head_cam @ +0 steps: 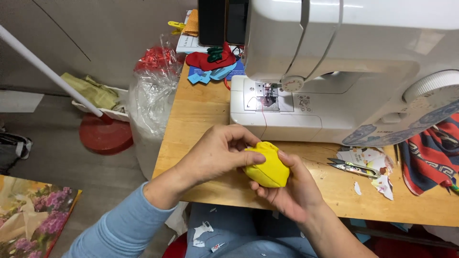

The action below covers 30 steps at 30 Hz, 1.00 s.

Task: Stuffing a small yellow fabric component with white fiberfill at a sewing workstation.

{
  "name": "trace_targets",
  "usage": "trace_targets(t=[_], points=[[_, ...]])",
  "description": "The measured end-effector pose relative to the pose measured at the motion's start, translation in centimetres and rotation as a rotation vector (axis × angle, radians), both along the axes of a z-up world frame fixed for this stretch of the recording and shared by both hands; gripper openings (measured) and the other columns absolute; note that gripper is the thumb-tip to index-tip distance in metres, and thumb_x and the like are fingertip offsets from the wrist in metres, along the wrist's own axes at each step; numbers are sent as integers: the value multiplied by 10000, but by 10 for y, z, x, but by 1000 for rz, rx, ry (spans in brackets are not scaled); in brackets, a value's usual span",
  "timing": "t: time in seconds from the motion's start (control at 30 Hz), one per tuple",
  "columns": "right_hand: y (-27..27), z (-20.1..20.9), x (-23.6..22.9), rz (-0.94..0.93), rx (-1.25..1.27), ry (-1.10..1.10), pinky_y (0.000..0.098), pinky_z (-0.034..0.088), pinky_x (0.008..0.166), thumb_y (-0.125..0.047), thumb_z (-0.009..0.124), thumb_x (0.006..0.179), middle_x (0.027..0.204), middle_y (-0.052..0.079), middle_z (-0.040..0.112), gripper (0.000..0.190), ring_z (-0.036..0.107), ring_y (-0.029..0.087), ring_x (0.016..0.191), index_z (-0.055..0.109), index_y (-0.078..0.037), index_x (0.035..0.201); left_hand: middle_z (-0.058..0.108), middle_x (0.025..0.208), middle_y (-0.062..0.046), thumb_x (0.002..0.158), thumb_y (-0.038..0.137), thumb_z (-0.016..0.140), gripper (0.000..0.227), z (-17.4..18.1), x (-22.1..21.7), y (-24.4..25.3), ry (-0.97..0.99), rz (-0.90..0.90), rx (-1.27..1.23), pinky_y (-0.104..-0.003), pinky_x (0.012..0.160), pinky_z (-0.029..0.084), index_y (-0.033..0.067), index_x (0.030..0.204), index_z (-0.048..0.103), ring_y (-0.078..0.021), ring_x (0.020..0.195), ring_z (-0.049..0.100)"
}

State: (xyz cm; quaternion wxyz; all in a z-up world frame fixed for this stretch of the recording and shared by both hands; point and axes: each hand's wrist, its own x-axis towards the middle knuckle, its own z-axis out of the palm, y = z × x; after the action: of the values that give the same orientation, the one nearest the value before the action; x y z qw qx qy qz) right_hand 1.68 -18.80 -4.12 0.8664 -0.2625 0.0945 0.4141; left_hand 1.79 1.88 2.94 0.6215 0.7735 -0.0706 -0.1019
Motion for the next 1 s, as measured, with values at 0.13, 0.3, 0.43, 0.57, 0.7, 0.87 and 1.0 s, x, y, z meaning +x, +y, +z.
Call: trace_targets(t=[0.13, 0.3, 0.43, 0.57, 0.7, 0.87, 1.0], points=[[3, -1, -1, 16, 42, 42, 378, 615, 719, -364, 591, 899, 1169, 321, 644, 514, 688, 379, 773, 575, -84, 1330, 676, 719, -60, 819, 125, 823, 178, -14, 4, -3, 27, -5, -240, -239, 435, 509, 18, 916, 719, -108, 570, 610], [10, 10, -3, -37, -136, 78, 370, 594, 615, -526, 647, 871, 1134, 271, 689, 554, 684, 347, 836, 624, -153, 1280, 688, 802, -10, 829, 192, 826, 192, -14, 6, -3, -35, -12, -125, -210, 581, 521, 68, 917, 709, -63, 686, 605], [-6, -7, -1, 22, 83, 9, 431, 619, 731, -437, 676, 859, 1243, 291, 640, 628, 687, 398, 853, 574, -47, 1340, 684, 899, -37, 854, 146, 783, 198, 10, -10, 0, -149, 86, -111, -218, 684, 552, 74, 1019, 701, -109, 808, 627], [-14, -20, 2, 20, 221, -35, 441, 633, 727, -314, 715, 863, 1186, 226, 645, 518, 672, 373, 966, 584, -61, 1296, 614, 928, -30, 861, 157, 779, 103, 9, -28, 0, -551, -32, 83, -282, 727, 500, 101, 940, 746, -145, 862, 583], [-6, -21, 4, -28, 174, -189, 365, 558, 630, -454, 750, 861, 1156, 175, 635, 616, 654, 286, 898, 573, -86, 1322, 519, 1031, -114, 859, 332, 785, 352, 13, -34, 3, -737, -145, 365, -401, 810, 464, 49, 1060, 727, -278, 990, 519], [19, -3, 5, -89, 140, -352, 366, 551, 884, -329, 760, 905, 1154, 131, 606, 412, 664, 236, 976, 599, -73, 1185, 452, 1147, -145, 883, 494, 694, 442, 1, -22, 4, -552, -309, 548, -476, 930, 436, 63, 978, 702, -315, 1109, 434], [24, -9, 10, -122, 179, -342, 385, 586, 850, -205, 844, 805, 1184, 162, 570, 542, 628, 315, 1034, 551, -75, 1242, 524, 1126, -49, 792, 383, 801, 326, -17, -17, 3, -433, -85, 194, -344, 992, 436, 91, 891, 696, -208, 1149, 498]])
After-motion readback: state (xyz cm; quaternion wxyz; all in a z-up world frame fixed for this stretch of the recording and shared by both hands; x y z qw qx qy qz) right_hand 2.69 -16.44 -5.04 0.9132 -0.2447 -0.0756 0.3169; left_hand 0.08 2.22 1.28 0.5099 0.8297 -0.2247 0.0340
